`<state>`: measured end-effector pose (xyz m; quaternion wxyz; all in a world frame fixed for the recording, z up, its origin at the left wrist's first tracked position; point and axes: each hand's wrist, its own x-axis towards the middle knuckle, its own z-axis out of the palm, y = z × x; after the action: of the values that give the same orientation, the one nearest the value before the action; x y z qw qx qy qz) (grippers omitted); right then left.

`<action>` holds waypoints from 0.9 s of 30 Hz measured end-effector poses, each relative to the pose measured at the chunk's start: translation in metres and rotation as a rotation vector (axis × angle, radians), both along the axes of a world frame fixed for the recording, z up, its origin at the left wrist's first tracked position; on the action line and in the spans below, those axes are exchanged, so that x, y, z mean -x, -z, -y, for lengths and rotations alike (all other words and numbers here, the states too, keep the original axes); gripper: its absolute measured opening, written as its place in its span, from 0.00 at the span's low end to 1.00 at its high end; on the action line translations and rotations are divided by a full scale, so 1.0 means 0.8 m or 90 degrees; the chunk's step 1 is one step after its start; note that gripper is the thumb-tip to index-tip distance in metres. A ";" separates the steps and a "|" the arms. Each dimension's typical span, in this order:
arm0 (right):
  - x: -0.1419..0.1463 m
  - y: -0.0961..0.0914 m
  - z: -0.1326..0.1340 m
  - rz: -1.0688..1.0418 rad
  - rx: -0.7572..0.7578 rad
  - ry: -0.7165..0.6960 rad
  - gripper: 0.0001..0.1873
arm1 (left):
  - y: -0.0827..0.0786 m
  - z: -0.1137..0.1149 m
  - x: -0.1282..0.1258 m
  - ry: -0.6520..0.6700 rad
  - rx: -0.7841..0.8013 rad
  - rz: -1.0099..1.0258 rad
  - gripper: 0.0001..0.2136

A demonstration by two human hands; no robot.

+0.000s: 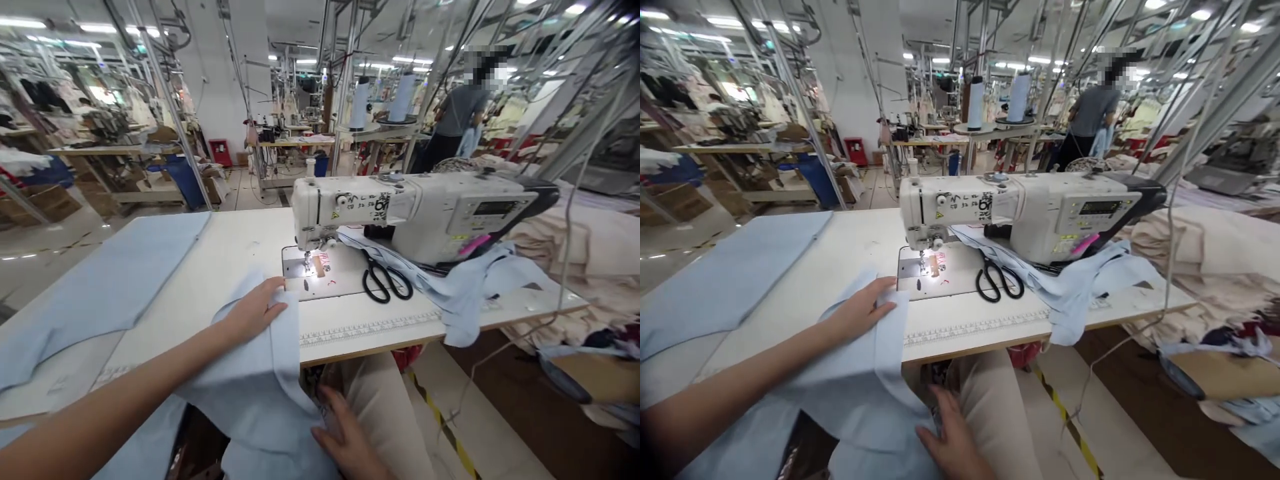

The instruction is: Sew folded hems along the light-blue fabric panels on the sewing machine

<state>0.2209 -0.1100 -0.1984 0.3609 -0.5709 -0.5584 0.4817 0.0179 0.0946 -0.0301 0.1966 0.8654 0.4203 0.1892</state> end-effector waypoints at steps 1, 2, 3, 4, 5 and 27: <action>0.007 -0.011 -0.017 0.009 -0.023 -0.002 0.35 | 0.000 -0.002 -0.007 0.004 0.001 -0.008 0.19; 0.015 -0.021 -0.032 0.013 -0.038 -0.004 0.36 | 0.000 -0.006 -0.014 0.007 0.002 -0.014 0.18; 0.022 -0.029 -0.046 0.008 -0.049 -0.006 0.35 | 0.000 -0.010 -0.020 0.010 0.003 -0.020 0.17; 0.029 -0.036 -0.058 -0.007 -0.055 -0.008 0.31 | 0.000 -0.015 -0.025 0.011 0.003 -0.025 0.16; 0.034 -0.041 -0.066 -0.026 -0.058 -0.009 0.24 | 0.000 -0.021 -0.029 0.012 0.004 -0.029 0.15; 0.002 -0.023 -0.028 -0.140 -0.005 -0.201 0.26 | 0.001 -0.005 -0.024 -0.098 -0.016 -0.143 0.26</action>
<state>0.2192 -0.0872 -0.1799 0.3420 -0.4188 -0.6003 0.5893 0.0371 0.0989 -0.0308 0.1222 0.8486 0.5026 0.1109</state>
